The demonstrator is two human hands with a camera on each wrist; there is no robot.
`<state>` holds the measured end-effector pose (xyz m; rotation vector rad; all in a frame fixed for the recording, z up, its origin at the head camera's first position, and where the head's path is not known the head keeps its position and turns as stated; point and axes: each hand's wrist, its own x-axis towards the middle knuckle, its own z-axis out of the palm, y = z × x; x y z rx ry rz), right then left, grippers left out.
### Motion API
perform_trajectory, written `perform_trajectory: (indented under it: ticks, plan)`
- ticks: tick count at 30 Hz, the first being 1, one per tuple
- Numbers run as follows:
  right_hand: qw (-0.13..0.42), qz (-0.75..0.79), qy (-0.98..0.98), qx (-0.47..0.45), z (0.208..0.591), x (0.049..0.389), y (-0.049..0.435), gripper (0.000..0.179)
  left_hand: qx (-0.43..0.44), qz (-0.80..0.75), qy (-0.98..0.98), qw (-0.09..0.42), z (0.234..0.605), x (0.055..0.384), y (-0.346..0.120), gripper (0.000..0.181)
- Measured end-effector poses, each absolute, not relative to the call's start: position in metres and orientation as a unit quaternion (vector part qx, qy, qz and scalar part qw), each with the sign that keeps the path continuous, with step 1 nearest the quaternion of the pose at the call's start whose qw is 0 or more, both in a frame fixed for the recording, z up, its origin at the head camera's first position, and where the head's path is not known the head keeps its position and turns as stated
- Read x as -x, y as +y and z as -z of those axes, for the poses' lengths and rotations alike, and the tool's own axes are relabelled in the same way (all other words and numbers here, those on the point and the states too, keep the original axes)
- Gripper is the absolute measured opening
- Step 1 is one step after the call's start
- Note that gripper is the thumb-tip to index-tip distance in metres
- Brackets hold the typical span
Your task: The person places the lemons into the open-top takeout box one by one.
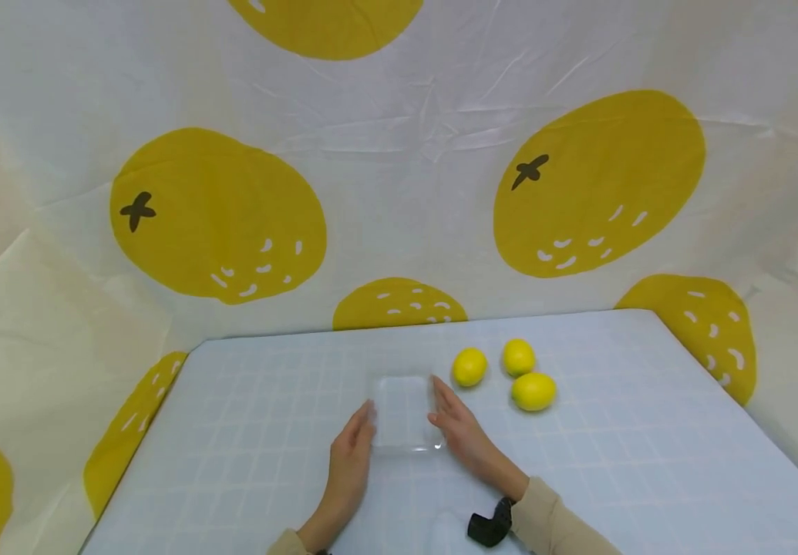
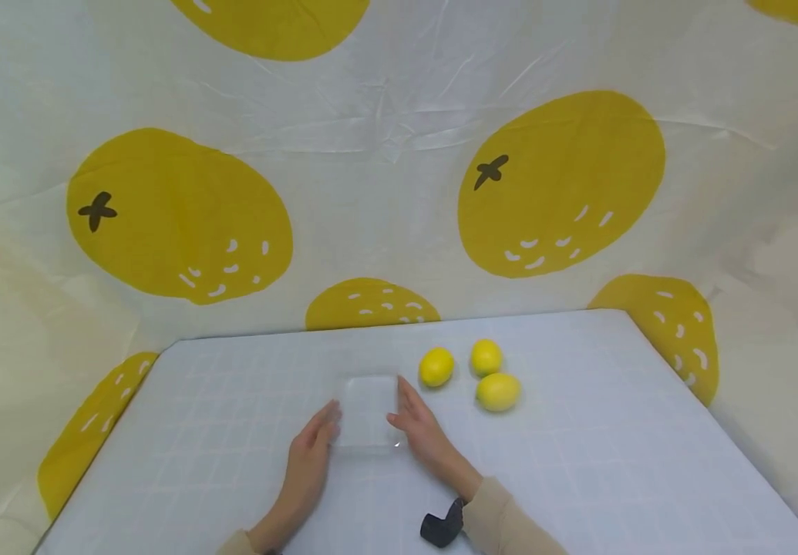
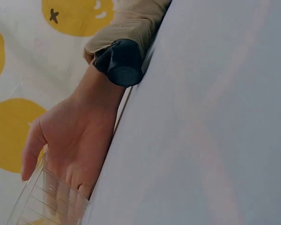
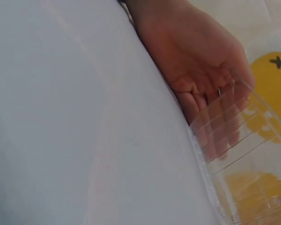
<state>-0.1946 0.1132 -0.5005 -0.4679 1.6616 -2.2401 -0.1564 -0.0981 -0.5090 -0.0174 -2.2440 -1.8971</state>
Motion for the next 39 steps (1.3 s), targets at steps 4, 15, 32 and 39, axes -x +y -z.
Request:
perform_trajectory:
  ticks: [4,15,32,39]
  plan:
    - [0.159,0.782,0.582,0.157,0.503,0.194,0.118,0.071,0.015,0.646,-0.757,0.096,0.51,0.157,-0.097,0.042]
    - [0.151,0.788,0.578,0.149,0.5,0.195,0.118,0.068,0.042,0.638,-0.763,0.09,0.509,0.158,-0.097,0.044]
    - [0.113,0.794,0.582,0.135,0.501,0.194,0.113,0.063,0.041,0.635,-0.766,0.089,0.509,0.158,-0.099,0.046]
    - [0.03,0.686,0.722,0.085,0.491,0.189,0.119,0.056,0.055,0.648,-0.754,0.092,0.507,0.158,-0.102,0.047]
